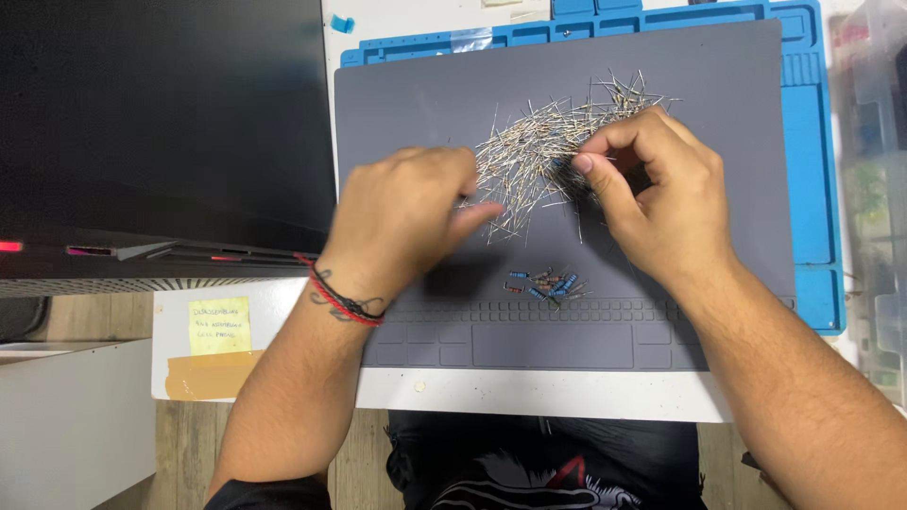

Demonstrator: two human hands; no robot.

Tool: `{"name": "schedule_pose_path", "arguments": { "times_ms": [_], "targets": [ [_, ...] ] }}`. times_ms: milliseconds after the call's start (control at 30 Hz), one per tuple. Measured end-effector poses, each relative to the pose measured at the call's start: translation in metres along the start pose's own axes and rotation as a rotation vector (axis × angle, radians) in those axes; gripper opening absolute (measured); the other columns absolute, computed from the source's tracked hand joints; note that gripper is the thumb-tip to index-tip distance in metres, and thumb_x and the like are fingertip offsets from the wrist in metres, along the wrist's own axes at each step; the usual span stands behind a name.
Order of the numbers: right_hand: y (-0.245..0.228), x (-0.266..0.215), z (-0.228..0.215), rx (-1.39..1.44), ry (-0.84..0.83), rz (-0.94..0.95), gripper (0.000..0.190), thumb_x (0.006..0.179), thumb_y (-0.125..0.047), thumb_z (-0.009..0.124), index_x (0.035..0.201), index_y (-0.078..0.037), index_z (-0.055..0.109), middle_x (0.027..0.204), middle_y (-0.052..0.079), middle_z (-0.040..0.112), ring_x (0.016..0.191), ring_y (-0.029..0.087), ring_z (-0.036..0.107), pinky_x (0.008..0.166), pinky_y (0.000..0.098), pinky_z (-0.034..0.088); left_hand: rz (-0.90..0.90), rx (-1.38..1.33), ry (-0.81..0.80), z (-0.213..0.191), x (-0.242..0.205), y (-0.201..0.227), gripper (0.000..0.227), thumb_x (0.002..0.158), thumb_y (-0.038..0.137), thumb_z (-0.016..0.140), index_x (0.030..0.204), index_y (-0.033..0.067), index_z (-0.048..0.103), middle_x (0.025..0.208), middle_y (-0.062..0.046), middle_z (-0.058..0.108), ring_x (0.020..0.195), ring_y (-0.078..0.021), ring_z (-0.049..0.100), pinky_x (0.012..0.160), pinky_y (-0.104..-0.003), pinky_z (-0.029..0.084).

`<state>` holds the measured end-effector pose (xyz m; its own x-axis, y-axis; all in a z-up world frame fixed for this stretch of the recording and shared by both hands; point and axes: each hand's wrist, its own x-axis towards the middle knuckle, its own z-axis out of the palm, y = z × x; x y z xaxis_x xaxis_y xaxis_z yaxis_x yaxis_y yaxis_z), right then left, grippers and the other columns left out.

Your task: The person sorts a pile of resistors on a gray mat, picking them up one by one and placing them into a blue compartmentalized box. The hands repeatedly reach for the pile, select a resistor, and deposit it into the box.

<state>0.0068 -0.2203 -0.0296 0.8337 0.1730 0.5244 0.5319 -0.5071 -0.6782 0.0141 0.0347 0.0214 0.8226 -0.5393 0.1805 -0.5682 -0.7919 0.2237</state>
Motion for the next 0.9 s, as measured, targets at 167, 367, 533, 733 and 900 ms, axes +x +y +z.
{"name": "schedule_pose_path", "arguments": {
  "times_ms": [167, 367, 533, 733, 900],
  "targets": [
    [0.004, -0.002, 0.002, 0.007, 0.035, 0.009, 0.009, 0.102, -0.003, 0.082, 0.1, -0.004, 0.073, 0.084, 0.012, 0.066, 0.079, 0.035, 0.068, 0.076, 0.0424, 0.053, 0.132, -0.057, 0.147, 0.03, 0.001, 0.017, 0.049, 0.076, 0.049, 0.089, 0.089, 0.0128, 0.059, 0.073, -0.004, 0.059, 0.073, -0.0281, 0.068, 0.059, -0.039, 0.057],
    [0.0, -0.001, 0.001, 0.015, 0.017, -0.006, 0.008, 0.101, -0.002, 0.081, 0.099, -0.003, 0.073, 0.083, 0.014, 0.066, 0.077, 0.038, 0.068, 0.074, 0.0439, 0.052, 0.076, -0.018, 0.216, 0.048, 0.004, 0.003, 0.054, 0.073, 0.042, 0.094, 0.099, 0.0116, 0.059, 0.087, -0.005, 0.052, 0.081, -0.031, 0.062, 0.066, -0.044, 0.053],
    [-0.007, 0.0, -0.002, -0.018, -0.131, 0.076, 0.009, 0.108, -0.005, 0.07, 0.1, -0.007, 0.065, 0.097, 0.005, 0.065, 0.085, 0.02, 0.057, 0.078, 0.0334, 0.045, 0.021, -0.062, 0.266, 0.03, 0.011, 0.008, 0.05, 0.093, 0.045, 0.079, 0.122, 0.0083, 0.062, 0.114, -0.009, 0.063, 0.098, -0.0322, 0.059, 0.08, -0.044, 0.046],
    [-0.007, -0.004, 0.004, -0.02, -0.161, -0.134, 0.009, 0.105, 0.0, 0.073, 0.102, -0.005, 0.066, 0.094, 0.007, 0.067, 0.081, 0.02, 0.061, 0.068, 0.0308, 0.047, 0.205, -0.133, 0.417, 0.036, 0.007, 0.025, 0.022, 0.101, 0.036, 0.072, 0.112, 0.0167, 0.071, 0.098, -0.001, 0.067, 0.082, -0.0241, 0.059, 0.073, -0.038, 0.046],
    [-0.013, -0.002, -0.001, 0.006, -0.117, -0.154, 0.005, 0.105, -0.002, 0.07, 0.101, -0.003, 0.066, 0.096, 0.011, 0.069, 0.085, 0.022, 0.064, 0.072, 0.031, 0.05, 0.265, -0.239, 0.49, 0.036, 0.006, 0.023, 0.014, 0.105, 0.026, 0.068, 0.112, 0.0144, 0.071, 0.089, -0.003, 0.063, 0.075, -0.0248, 0.054, 0.071, -0.037, 0.048]
  ]
}}
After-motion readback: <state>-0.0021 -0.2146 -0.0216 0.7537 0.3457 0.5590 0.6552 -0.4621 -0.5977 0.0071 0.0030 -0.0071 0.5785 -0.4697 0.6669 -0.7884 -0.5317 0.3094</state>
